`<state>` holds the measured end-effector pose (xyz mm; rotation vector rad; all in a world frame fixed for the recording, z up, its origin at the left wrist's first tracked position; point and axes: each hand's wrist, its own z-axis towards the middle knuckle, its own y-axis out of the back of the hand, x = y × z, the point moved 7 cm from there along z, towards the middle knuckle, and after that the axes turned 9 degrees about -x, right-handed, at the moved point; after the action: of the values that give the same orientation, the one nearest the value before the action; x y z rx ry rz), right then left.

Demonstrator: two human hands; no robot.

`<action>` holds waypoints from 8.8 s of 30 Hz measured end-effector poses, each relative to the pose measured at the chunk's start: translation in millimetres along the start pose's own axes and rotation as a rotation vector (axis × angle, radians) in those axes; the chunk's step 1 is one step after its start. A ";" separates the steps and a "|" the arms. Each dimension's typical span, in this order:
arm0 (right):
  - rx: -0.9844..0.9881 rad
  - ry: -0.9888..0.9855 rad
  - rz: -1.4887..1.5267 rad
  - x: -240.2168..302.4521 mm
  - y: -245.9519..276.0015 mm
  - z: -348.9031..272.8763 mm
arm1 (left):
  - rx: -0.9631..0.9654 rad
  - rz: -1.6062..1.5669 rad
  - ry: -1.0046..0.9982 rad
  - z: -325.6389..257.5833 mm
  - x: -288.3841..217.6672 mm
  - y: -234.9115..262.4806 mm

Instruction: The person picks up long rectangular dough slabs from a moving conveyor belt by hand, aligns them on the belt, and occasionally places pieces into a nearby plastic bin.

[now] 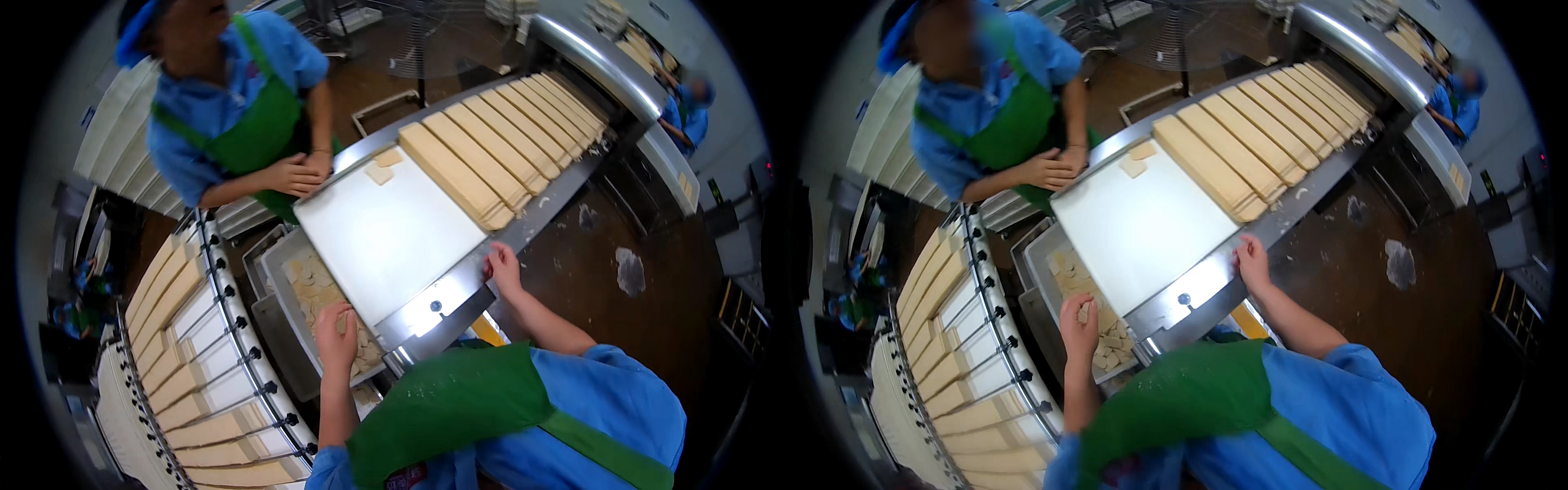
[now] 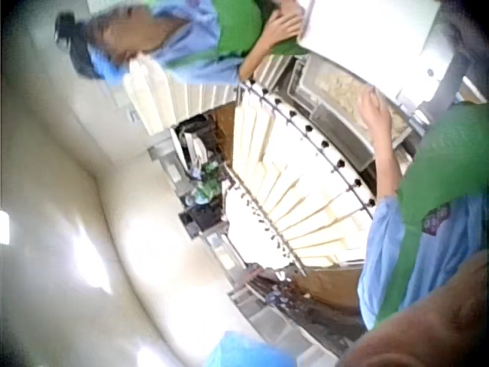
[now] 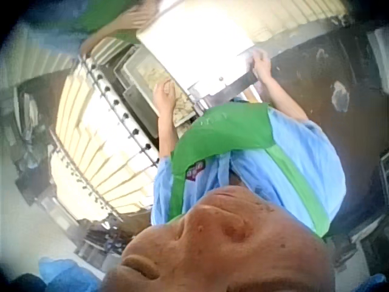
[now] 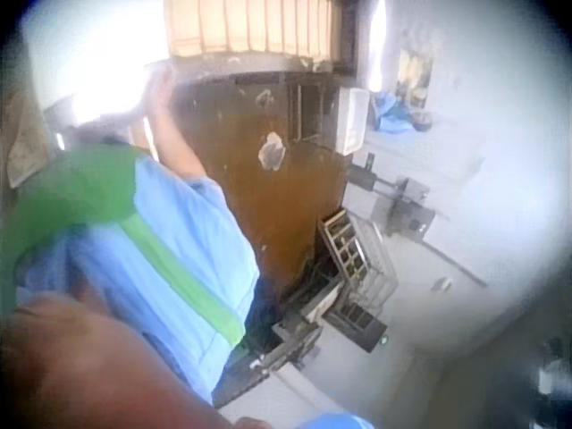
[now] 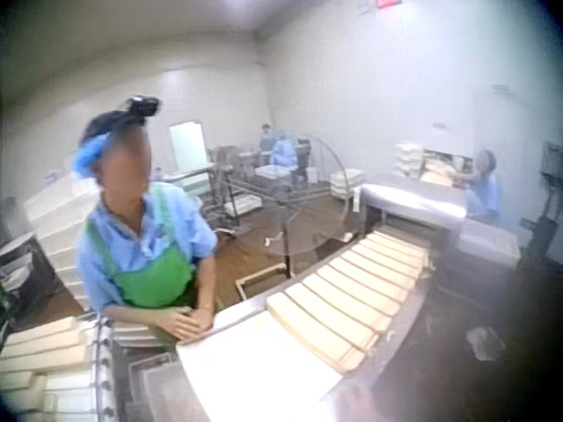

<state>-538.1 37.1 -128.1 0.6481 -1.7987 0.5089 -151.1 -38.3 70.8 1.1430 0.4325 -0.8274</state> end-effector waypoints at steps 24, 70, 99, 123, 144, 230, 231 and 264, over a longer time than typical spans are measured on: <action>-0.358 0.550 -0.526 46.9 -6.3 91.6 | 0.220 0.350 -0.391 245.1 -7.7 -350.4; 1.199 0.575 -0.336 67.2 -317.2 -245.8 | -0.988 0.220 0.652 -72.4 292.2 284.8; 1.104 -0.059 -0.455 -41.5 -369.1 -329.4 | -0.516 -0.033 0.173 -153.2 192.2 271.5; -0.200 0.027 0.074 12.6 11.7 -14.0 | 0.236 -0.287 0.190 -28.0 38.5 -6.0; -0.383 0.401 -0.553 51.8 29.3 121.8 | 0.344 0.101 -0.281 236.7 -62.1 -387.7; 1.304 0.406 -0.494 -25.9 -304.2 -517.2 | -0.378 0.455 0.445 -264.9 139.6 286.2; 1.290 0.397 -0.461 -29.4 -304.9 -518.6 | -0.381 0.450 0.443 -265.1 138.1 285.7; 1.072 0.359 -0.824 -53.4 -220.4 -306.5 | -0.406 1.077 0.475 -345.8 175.0 364.4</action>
<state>-161.4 71.9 -80.0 1.7782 -0.6813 0.9131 273.8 280.9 46.6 0.9824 0.2818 0.4643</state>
